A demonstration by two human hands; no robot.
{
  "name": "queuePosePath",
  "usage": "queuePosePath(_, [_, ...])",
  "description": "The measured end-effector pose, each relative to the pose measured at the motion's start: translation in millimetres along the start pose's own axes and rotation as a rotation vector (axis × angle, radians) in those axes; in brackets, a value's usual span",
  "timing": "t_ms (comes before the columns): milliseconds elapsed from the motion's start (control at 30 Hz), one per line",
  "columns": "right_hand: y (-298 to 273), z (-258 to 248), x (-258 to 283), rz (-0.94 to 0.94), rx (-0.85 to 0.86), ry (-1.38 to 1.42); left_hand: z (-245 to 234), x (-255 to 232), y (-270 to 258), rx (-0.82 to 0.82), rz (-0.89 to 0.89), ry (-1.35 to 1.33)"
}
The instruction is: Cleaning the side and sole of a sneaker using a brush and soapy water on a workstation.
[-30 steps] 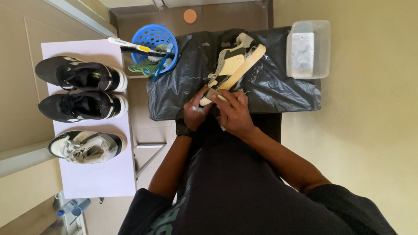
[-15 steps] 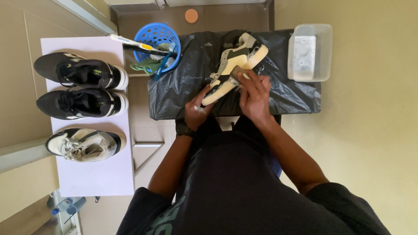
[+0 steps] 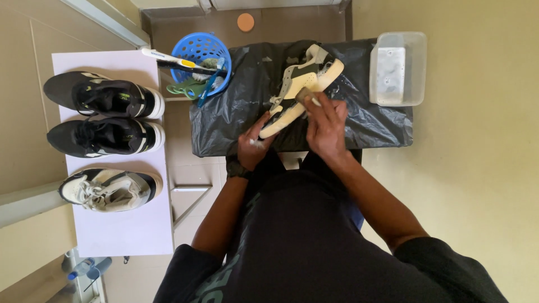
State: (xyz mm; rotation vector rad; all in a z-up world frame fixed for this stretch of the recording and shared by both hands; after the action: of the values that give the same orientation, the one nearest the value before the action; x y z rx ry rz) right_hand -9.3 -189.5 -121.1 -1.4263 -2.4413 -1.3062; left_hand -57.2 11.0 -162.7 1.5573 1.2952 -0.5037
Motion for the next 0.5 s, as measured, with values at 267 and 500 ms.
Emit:
queuePosePath(267, [-11, -6, 72, -0.054, 0.071, -0.016, 4, 8, -3, -0.006, 0.011, 0.017])
queuePosePath(500, [-9, -8, 67, -0.034, 0.127, 0.069, 3, 10, -6, -0.030, 0.018, 0.000])
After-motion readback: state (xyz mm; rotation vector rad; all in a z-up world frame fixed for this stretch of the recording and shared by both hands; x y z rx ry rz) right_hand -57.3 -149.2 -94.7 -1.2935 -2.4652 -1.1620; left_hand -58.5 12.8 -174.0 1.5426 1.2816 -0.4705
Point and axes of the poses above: each hand's wrist, its own y-axis towards the middle knuckle, its own z-axis out of the palm, x = y × z, the point moved 1 cm from there along y, towards the middle knuckle, and after that the axes turned 6 degrees about x, right-handed, at the moved point
